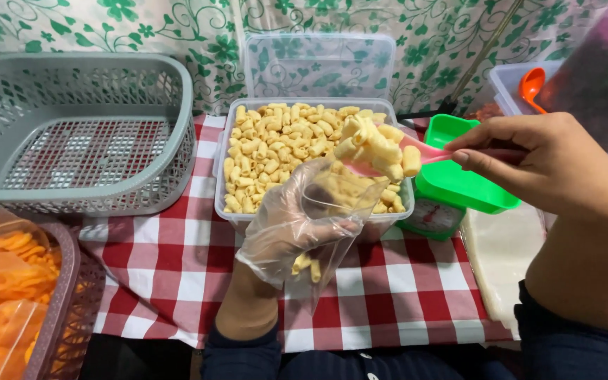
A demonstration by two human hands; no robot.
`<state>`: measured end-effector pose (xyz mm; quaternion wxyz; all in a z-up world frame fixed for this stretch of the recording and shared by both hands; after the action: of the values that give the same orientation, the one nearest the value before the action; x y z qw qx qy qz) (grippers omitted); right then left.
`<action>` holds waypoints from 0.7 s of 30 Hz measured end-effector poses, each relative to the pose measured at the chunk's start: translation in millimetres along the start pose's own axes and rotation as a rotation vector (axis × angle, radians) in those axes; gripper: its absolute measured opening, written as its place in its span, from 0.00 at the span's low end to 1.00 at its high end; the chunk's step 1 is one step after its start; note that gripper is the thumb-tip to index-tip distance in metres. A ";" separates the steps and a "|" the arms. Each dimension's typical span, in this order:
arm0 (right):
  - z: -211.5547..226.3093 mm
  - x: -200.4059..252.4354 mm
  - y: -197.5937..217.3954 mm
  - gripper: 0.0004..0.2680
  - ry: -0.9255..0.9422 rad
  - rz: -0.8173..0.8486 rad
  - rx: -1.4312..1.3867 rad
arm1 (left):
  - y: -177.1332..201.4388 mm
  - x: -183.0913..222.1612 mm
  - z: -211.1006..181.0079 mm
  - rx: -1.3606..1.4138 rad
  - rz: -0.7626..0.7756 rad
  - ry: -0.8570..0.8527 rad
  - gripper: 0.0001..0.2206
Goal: Packing macaroni snacks from a large container into small plastic bags using a scoop and a scale.
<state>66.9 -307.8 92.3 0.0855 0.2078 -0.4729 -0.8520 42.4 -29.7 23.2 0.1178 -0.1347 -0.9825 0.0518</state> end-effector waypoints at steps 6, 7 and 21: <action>4.4 -16.1 0.9 0.06 0.007 0.089 0.120 | 3.8 2.4 -4.9 -0.182 -0.049 0.010 0.43; -0.5 -22.1 0.0 0.07 0.057 0.126 0.183 | 3.2 3.9 -7.6 -0.192 -0.043 -0.016 0.41; 23.8 -89.8 1.9 0.08 -0.038 0.394 0.393 | 11.8 -5.9 -1.9 -0.153 -0.117 0.032 0.45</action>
<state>137.2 -259.8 129.5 0.1988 0.1082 -0.6619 -0.7145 51.4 -19.9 22.2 0.1258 -0.0864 -0.9877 -0.0328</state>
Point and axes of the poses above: each hand's wrist, its own x-axis away from the middle knuckle, its own y-axis out of the back of the hand, z = x × y, the point moved 5 cm from there along -x, towards the middle knuckle, and after that the axes turned 6 degrees about y, right-handed, at the moved point
